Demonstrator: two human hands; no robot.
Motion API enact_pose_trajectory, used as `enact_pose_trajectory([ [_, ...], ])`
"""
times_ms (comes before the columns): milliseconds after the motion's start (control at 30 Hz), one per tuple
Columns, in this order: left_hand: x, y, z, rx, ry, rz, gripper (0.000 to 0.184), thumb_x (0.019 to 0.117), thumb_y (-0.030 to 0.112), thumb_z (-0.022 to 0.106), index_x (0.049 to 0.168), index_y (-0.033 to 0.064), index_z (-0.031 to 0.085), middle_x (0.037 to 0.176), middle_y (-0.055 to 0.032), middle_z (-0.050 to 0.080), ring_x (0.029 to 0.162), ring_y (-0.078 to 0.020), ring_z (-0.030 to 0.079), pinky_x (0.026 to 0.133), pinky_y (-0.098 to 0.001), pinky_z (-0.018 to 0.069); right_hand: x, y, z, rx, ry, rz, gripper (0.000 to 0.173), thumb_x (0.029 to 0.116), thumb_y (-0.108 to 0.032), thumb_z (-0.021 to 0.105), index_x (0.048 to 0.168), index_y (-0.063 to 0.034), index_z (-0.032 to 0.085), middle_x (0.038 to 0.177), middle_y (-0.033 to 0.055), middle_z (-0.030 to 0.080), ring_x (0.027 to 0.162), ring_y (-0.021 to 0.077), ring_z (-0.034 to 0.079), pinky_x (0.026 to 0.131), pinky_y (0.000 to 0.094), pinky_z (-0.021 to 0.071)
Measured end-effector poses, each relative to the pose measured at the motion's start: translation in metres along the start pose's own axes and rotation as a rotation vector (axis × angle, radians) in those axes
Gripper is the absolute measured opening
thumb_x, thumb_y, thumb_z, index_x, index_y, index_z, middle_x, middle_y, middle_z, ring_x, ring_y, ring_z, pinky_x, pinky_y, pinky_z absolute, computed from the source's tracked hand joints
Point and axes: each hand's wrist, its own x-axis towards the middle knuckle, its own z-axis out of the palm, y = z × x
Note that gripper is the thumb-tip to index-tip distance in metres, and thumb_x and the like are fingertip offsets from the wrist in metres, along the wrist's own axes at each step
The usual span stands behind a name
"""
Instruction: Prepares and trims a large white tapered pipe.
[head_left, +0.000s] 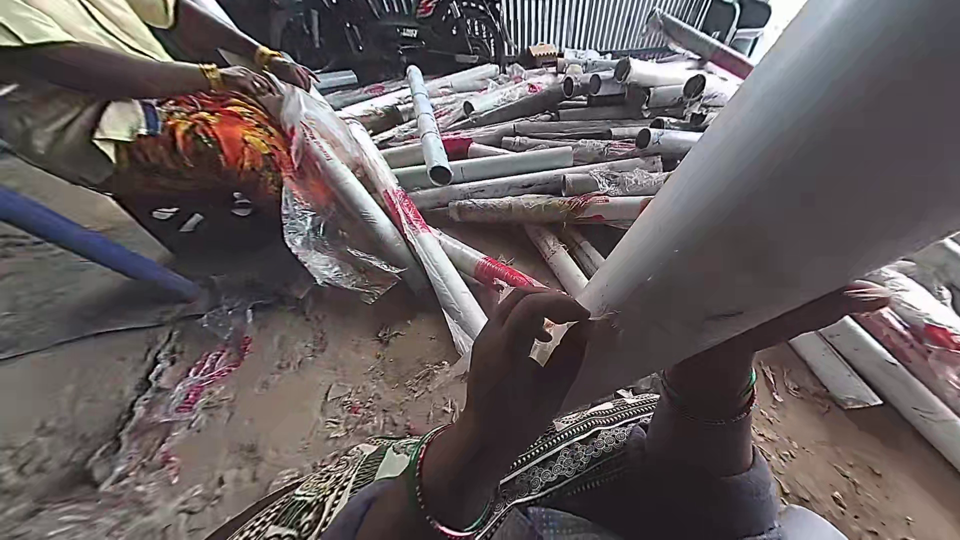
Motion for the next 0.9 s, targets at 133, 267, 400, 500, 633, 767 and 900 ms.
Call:
enact_pose_trajectory([
  [133,-0.002,0.005,0.001,-0.003,0.014,0.05,0.01,0.097,0.024,0.066,0.101,0.0146,0.067,0.098,0.0009,0.069,0.093,-0.0001,0.063,0.076,-0.0134,0.0508,0.002,0.01,-0.02,-0.056,-0.164,-0.125,0.033,0.0967,-0.057,0.057,0.099,-0.0277,0.073,0.09,-0.0125,0.074,0.086,-0.0022,0.07,0.076,0.0189,0.058],
  [267,0.0,0.011,0.003,0.033,0.016,0.092,0.023,0.0977,0.036,0.066,0.099,0.0138,0.066,0.096,-0.0005,0.069,0.091,-0.0012,0.062,0.073,-0.014,0.048,0.002,0.013,-0.027,-0.127,-0.181,-0.156,0.037,0.0993,-0.06,0.051,0.109,-0.0294,0.069,0.099,-0.0129,0.074,0.097,-0.0005,0.069,0.084,0.0226,0.0576],
  [400,0.002,0.018,0.002,0.04,-0.014,0.091,0.017,0.098,0.028,0.064,0.095,0.0121,0.066,0.092,-0.0003,0.069,0.089,-0.001,0.062,0.072,-0.0137,0.0472,0.004,0.016,-0.027,-0.112,-0.212,-0.193,0.04,0.1002,-0.061,0.047,0.111,-0.0299,0.07,0.102,-0.0131,0.074,0.099,-0.0013,0.069,0.085,0.022,0.0571],
  [500,0.006,0.011,0.001,0.069,0.069,0.067,0.011,0.0922,0.019,0.065,0.089,0.0091,0.063,0.085,0.0,0.065,0.077,0.0014,0.058,0.066,-0.0109,0.0457,0.004,0.017,-0.03,-0.104,-0.226,-0.197,0.044,0.0994,-0.064,0.045,0.115,-0.0312,0.069,0.106,-0.0139,0.074,0.102,-0.0014,0.068,0.089,0.0224,0.0566],
  [633,0.008,-0.005,-0.01,0.129,0.14,-0.037,0.01,0.0889,0.018,0.066,0.089,0.0087,0.067,0.086,0.0027,0.065,0.075,0.0041,0.057,0.065,-0.0107,0.0466,0.004,0.021,-0.044,-0.031,-0.259,-0.219,0.043,0.1001,-0.061,0.047,0.115,-0.0284,0.07,0.107,-0.011,0.074,0.104,0.0013,0.068,0.09,0.025,0.0566],
  [767,-0.001,0.003,-0.008,0.027,0.048,0.058,0.014,0.0971,0.024,0.067,0.098,0.0106,0.066,0.094,0.0017,0.069,0.088,0.0013,0.062,0.074,-0.0127,0.0498,0.009,0.02,-0.043,0.02,-0.27,-0.168,0.045,0.0984,-0.062,0.05,0.118,-0.0265,0.07,0.108,-0.0092,0.074,0.105,0.0033,0.069,0.09,0.0262,0.0571],
  [900,-0.001,0.011,-0.001,0.0,0.018,0.127,0.016,0.0975,0.027,0.068,0.103,0.0112,0.069,0.099,-0.0019,0.069,0.093,-0.0021,0.063,0.075,-0.0138,0.0505,0.01,0.022,-0.044,0.004,-0.245,-0.17,0.045,0.0988,-0.062,0.05,0.118,-0.0261,0.068,0.109,-0.0085,0.074,0.106,0.0045,0.068,0.091,0.0276,0.0568],
])
